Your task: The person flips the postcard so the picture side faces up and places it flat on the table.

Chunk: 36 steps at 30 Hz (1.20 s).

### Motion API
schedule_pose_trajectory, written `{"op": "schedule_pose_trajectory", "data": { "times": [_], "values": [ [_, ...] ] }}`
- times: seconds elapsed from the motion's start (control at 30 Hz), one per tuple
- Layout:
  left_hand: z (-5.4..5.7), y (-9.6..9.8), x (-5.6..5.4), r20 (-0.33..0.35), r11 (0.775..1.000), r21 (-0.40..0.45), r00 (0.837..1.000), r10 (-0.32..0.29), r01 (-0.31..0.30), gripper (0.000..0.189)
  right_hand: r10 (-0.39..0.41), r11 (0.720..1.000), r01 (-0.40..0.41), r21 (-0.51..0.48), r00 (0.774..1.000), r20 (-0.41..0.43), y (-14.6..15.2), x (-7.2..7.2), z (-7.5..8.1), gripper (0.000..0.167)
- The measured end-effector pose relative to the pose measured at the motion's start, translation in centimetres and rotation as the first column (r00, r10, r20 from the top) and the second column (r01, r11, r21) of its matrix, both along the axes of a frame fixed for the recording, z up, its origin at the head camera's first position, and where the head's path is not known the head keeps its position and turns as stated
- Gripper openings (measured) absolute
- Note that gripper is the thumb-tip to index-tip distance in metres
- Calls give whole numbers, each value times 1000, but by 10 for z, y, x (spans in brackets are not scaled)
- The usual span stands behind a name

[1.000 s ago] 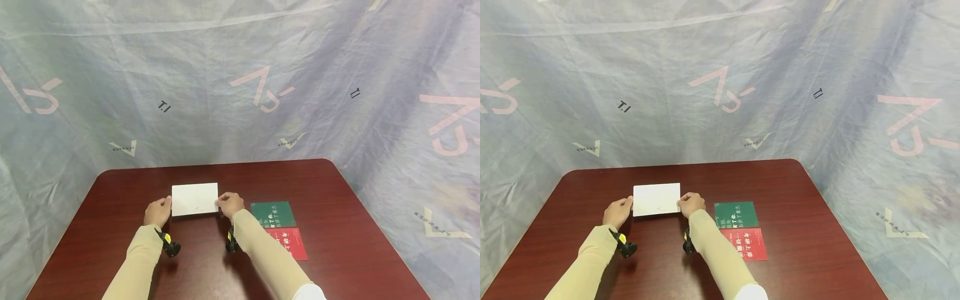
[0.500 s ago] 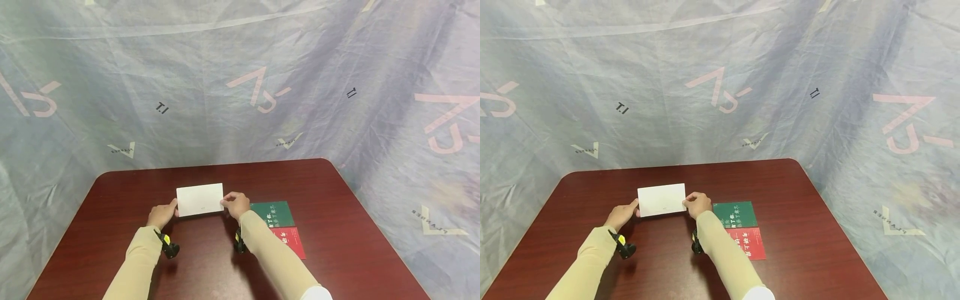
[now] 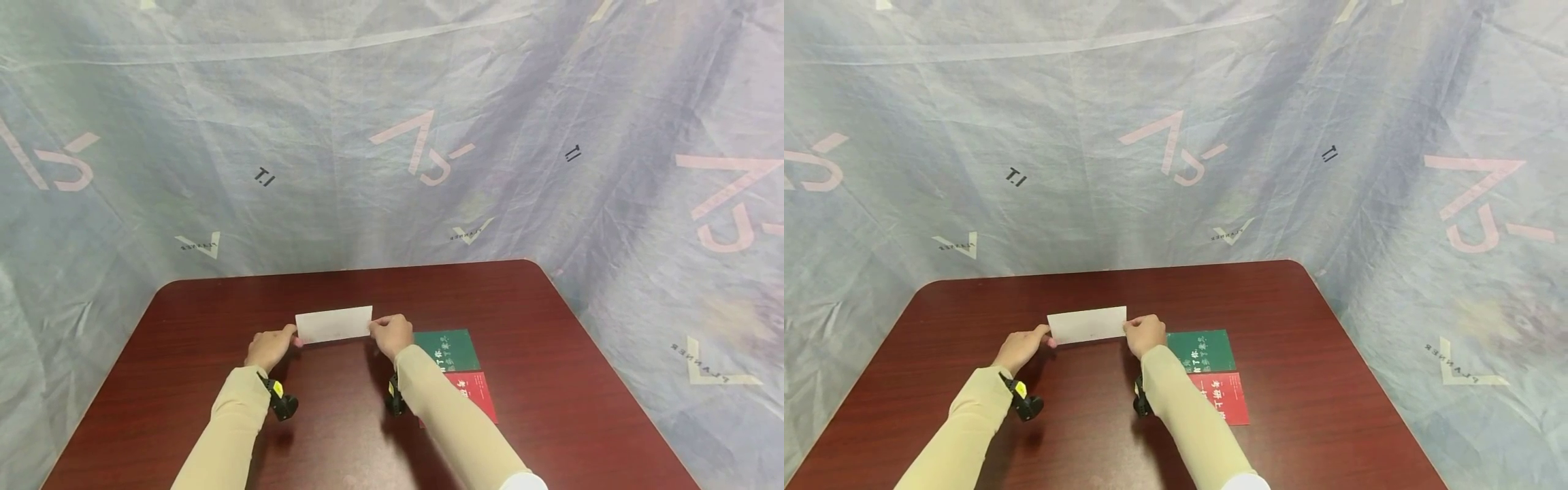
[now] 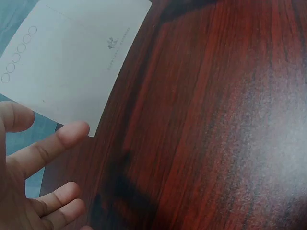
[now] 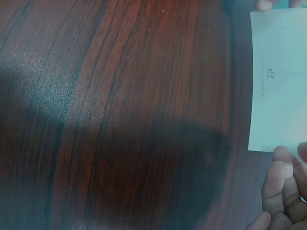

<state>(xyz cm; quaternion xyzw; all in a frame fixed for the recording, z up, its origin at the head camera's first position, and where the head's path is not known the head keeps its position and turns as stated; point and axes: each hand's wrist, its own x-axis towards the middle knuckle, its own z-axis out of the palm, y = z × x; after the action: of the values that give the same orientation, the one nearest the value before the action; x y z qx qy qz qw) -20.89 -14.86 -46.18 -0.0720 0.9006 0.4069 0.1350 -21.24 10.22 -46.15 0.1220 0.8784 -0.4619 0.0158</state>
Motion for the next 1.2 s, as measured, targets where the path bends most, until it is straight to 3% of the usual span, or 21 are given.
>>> {"op": "schedule_pose_trajectory", "data": {
  "times": [0.37,0.63,0.9,1.2],
  "values": [
    [4,4,4,-44,997,58,998,44,-42,50,-47,995,50,-90,998,35,-2,-1,6,53],
    [1,3,3,-73,993,108,996,60,-51,45,-89,969,99,-226,995,55,-3,-1,6,49],
    [2,1,4,-60,988,152,997,38,-28,42,-44,952,59,-299,997,56,1,1,7,37],
    [2,-5,4,-62,997,62,998,-32,36,44,118,957,-102,-272,992,46,10,5,9,37]
  ]
}}
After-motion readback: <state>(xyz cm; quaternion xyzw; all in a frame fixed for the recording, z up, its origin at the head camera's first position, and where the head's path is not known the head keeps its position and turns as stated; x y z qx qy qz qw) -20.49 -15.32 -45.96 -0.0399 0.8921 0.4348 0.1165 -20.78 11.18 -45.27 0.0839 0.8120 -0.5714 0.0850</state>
